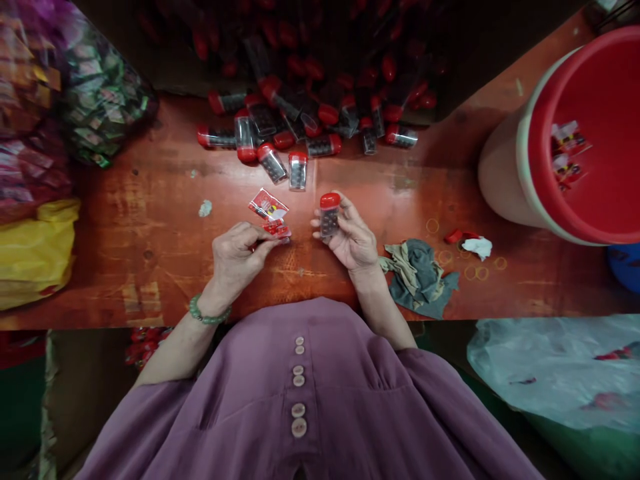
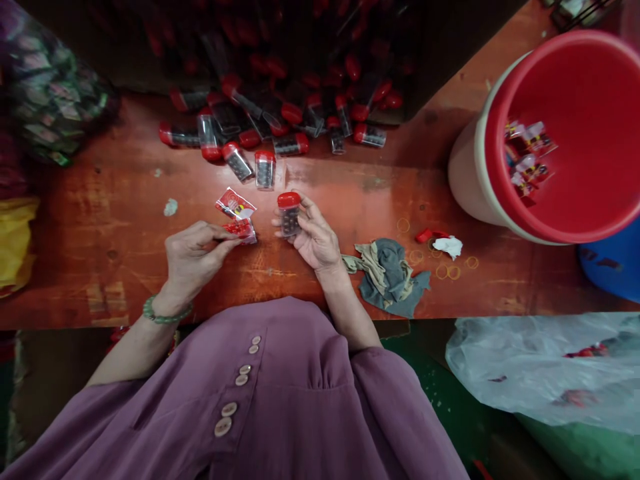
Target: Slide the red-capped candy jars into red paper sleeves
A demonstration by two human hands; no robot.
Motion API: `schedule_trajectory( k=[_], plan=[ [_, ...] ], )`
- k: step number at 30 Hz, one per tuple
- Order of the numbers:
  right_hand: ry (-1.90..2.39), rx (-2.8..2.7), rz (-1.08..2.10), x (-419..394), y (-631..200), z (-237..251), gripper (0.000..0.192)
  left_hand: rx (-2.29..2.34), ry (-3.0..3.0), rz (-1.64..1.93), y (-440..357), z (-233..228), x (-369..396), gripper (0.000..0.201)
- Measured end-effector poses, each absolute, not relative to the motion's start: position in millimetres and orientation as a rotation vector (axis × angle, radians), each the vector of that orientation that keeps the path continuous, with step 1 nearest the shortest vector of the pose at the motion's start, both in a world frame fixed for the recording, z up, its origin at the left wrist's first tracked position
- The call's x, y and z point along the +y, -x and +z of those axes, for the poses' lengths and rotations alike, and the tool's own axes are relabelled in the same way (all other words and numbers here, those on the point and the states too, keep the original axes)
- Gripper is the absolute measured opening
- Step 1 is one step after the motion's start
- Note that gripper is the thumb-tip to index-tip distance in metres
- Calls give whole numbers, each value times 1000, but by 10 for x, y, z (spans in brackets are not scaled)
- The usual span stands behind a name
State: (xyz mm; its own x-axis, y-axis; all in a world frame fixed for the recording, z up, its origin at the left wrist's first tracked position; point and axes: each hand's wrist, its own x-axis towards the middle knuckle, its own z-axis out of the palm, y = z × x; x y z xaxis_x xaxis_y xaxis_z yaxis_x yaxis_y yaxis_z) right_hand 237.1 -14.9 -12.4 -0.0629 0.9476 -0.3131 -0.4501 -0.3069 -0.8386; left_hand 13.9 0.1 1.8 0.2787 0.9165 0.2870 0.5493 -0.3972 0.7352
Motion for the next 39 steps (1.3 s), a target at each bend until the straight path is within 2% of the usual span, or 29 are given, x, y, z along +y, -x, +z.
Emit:
schedule_trajectory(
  k=[10,16,27,32,39],
  plan=[
    [1023,-670,1849,-276,-2470,-37,47,1259,-2368,932,-233,18,-2,16],
    [869,-798,2095,-352,-2513,28,58,1071,-2437,925,-198,45,-57,7],
    [941,-818,2263,-266,-2502,-86,35,909,-2544,743,-185,65,-118,16],
    [1054,-874,2263,-223,-2469,-73,28,853,-2654,826,-170,-14,-113,15],
    [1092,-863,2186,-252,-2376,-40,23,670,-2590,916,-197,-168,-109,25]
  ],
)
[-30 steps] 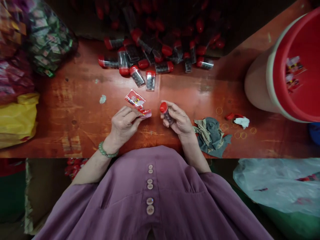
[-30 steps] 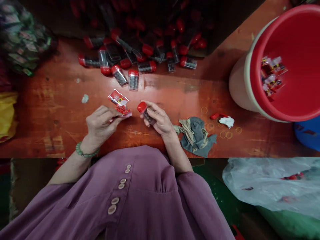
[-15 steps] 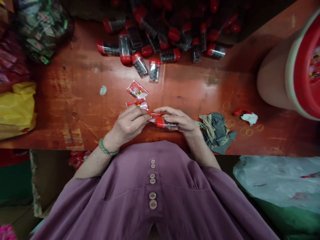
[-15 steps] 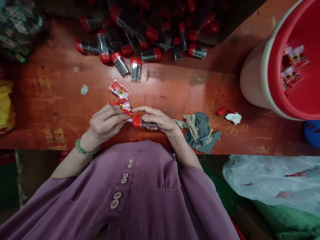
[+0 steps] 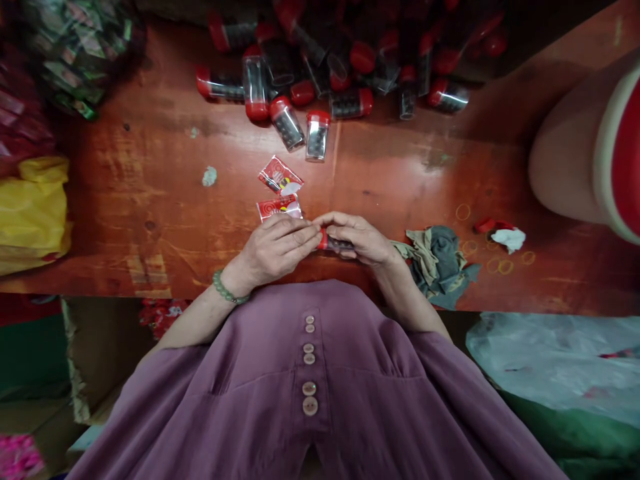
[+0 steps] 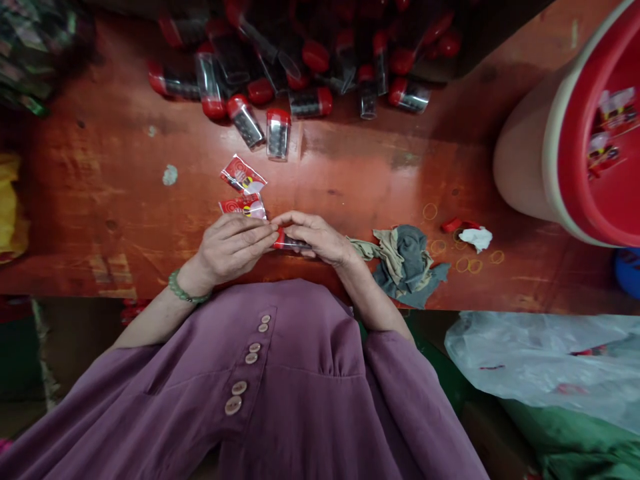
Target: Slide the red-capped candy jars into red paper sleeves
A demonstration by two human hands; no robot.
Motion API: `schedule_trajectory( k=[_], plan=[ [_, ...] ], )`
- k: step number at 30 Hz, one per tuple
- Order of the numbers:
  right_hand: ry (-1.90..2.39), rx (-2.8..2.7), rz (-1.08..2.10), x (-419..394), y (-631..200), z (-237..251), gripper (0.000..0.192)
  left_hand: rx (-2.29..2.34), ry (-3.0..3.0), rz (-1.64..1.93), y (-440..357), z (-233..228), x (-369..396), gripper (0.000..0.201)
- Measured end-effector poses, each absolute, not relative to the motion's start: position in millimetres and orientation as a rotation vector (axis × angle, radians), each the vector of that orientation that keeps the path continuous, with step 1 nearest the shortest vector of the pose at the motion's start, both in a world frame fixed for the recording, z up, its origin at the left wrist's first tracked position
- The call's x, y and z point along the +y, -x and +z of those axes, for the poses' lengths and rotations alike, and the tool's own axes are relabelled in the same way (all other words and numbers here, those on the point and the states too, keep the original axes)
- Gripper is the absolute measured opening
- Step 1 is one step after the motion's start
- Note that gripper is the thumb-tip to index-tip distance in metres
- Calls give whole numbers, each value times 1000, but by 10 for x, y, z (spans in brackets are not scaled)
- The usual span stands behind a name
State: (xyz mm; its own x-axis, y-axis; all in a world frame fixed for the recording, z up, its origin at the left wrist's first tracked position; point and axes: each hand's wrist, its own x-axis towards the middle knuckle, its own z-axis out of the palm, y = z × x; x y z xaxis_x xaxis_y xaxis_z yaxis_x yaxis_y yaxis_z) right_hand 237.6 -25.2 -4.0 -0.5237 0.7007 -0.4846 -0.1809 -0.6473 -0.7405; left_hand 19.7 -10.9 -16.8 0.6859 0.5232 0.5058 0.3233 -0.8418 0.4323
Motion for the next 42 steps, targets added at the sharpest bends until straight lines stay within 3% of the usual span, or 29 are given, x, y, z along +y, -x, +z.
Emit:
schedule_trajectory(
  k=[4,7,12,16,20,23,27,33,38,42],
  plan=[
    [1090,-865,2094,-284,-2283,-53,26,637,-2532,940,-205,-140,-97,28],
    [1133,-881,1937,-314,-2185,-32,28,859,-2339,904,-173,-56,-126,31],
    [1282,-1118,1502,-364,-2018,26,30,1183,-1435,1114,-205,104,-323,70],
    [1279,-1381,1215,-361,-1866,48,30,980,-690,1007,-348,177,-436,49],
    [1197,-1474,1254,-340,-1797,51,36,1036,-475,1112,-421,195,-401,28],
    [1153,-1399,1460,-351,-1858,18,45,1082,-445,1117,-400,180,-352,28],
    [1150,-1231,1642,-400,-1958,-53,35,1123,-416,1140,-379,137,-320,27],
    [1253,-1427,1218,-401,-1946,16,19,1097,-488,1176,-373,98,-266,24],
    [1210,-1366,1296,-377,-1894,8,22,1042,-511,1202,-357,113,-225,28],
    [1239,-1432,1172,-382,-1857,-22,19,996,-546,1203,-363,100,-215,24]
  ],
)
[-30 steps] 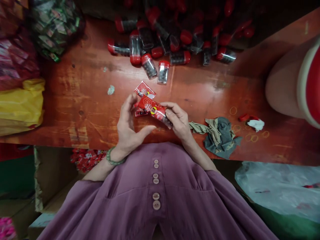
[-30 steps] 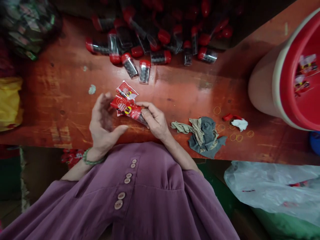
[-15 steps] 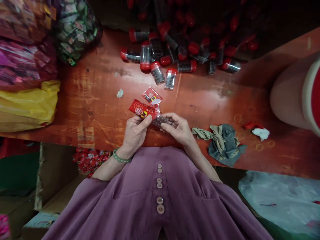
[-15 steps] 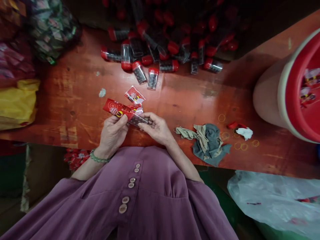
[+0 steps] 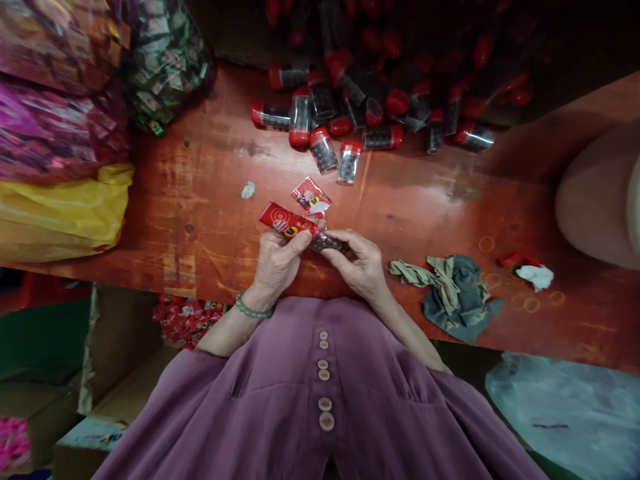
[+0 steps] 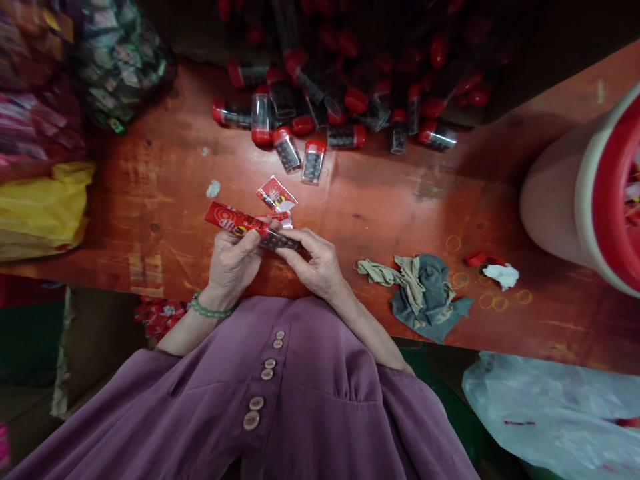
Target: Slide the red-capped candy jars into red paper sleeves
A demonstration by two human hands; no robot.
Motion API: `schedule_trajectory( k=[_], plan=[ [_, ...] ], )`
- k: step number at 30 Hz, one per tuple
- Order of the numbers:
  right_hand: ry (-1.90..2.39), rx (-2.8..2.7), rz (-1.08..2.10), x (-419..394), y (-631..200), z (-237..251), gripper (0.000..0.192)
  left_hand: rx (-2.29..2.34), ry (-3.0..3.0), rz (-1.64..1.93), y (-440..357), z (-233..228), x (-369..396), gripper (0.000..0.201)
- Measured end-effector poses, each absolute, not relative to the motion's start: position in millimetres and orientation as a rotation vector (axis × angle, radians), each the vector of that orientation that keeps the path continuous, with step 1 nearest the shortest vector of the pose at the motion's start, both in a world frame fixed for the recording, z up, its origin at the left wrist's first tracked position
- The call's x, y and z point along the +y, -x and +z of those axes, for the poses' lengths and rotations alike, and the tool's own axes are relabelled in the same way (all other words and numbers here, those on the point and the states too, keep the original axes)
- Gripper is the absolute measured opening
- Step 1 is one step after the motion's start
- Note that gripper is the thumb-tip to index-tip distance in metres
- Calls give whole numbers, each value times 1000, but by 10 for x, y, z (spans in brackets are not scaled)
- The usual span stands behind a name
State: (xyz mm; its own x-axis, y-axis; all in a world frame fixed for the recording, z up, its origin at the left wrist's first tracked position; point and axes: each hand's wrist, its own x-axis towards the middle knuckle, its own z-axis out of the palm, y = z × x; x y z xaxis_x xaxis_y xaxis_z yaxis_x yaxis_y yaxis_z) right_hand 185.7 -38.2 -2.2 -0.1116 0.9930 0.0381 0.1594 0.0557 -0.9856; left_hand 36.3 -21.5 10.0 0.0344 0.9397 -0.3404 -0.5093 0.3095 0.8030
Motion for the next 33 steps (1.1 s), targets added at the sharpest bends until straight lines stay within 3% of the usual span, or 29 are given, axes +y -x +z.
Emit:
schedule_trajectory(
  k=[2,8,13,22,27,33],
  plan=[
    [1256,-1413,1173,-389,-1847,-3,17,985,-616,1153,-348,98,-204,26],
    [1205,-1023,1616,-381,-1810,65,31,1039,-749,1013,-277,146,-132,29],
    [1184,-1005,1564,-333,-1741,16,33,979,-612,1110,-287,117,-95,40],
    [1289,-1137,1287,-353,-1660,-139,34,1102,-517,1065,-335,-23,-179,29],
    [1171,-1017,1483,-271,-1672,-122,39,1011,-453,1096,-323,-4,-157,39],
    [1191,-974,1583,-224,-1688,-137,43,1038,-389,1078,-360,42,-185,31]
  ],
)
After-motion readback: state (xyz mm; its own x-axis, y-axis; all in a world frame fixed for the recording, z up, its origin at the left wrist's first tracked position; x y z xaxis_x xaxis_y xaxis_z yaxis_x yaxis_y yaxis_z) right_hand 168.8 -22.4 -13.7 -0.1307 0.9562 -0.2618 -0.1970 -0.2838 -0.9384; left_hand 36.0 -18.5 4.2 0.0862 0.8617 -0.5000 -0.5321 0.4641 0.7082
